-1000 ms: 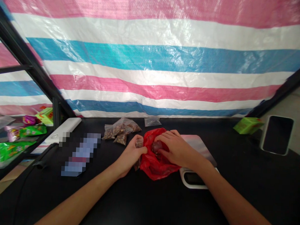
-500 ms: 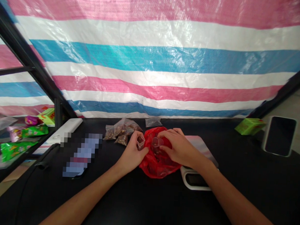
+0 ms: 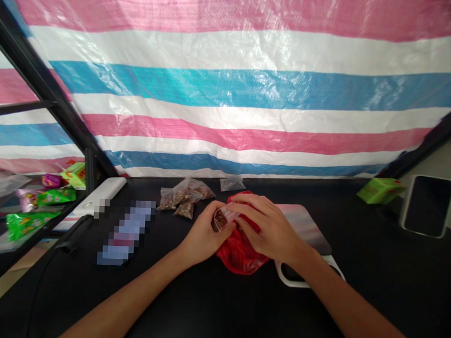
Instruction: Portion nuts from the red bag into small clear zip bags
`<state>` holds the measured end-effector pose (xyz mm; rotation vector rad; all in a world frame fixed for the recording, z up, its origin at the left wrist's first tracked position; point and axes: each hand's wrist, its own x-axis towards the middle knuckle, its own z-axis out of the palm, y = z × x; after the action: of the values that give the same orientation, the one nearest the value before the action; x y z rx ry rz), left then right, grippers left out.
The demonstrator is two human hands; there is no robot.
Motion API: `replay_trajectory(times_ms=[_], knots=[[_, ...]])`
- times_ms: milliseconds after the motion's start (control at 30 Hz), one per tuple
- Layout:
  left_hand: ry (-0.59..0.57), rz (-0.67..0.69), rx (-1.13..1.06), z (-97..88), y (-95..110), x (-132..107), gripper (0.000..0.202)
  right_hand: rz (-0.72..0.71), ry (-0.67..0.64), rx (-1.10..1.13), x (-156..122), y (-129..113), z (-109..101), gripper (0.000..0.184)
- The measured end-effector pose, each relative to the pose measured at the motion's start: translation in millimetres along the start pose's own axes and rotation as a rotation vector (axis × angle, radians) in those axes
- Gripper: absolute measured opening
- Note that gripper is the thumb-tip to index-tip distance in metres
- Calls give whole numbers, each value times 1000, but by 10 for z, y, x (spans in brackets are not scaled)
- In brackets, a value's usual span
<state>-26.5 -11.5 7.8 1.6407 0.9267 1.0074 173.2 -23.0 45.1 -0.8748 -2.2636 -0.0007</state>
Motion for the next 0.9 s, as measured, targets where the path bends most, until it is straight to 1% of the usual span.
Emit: replay_trajectory(times_ms=[67,200,267,333,400,467,533,600,700,833,900], knots=[[17,-11,-41,-12,15,11,23,44,21,-14,10,27,-32,36],[97,24,-54,-61,58,30,20,176,77,-90,36,80,-117,33],[124,15,-115,-96,85,40,19,209,68,-136,36,106,-146,32],[179,7,-246,-139,120,54,19,222,1,-164,27,130,-157,32],[240,18,-407,-186,163,74,18,224,-102,-176,15,146,-153,30],[257,26,-533,-230,207,97,17,212,-182,-166,11,146,-142,29],[238,30,-583,-258,240,110,17,189,-203,-117,21,124,-133,32],[217,29,-576,-254,256,104,18,177,-167,-47,39,76,-122,34],[168,4,-540,-185,264,54,21,164,-108,50,55,-32,-76,35],[66,-24,-558,-85,302,-14,23,196,-87,131,42,-182,35,59],[42,-59,-597,-79,320,-16,24,218,-83,138,40,-228,73,61]])
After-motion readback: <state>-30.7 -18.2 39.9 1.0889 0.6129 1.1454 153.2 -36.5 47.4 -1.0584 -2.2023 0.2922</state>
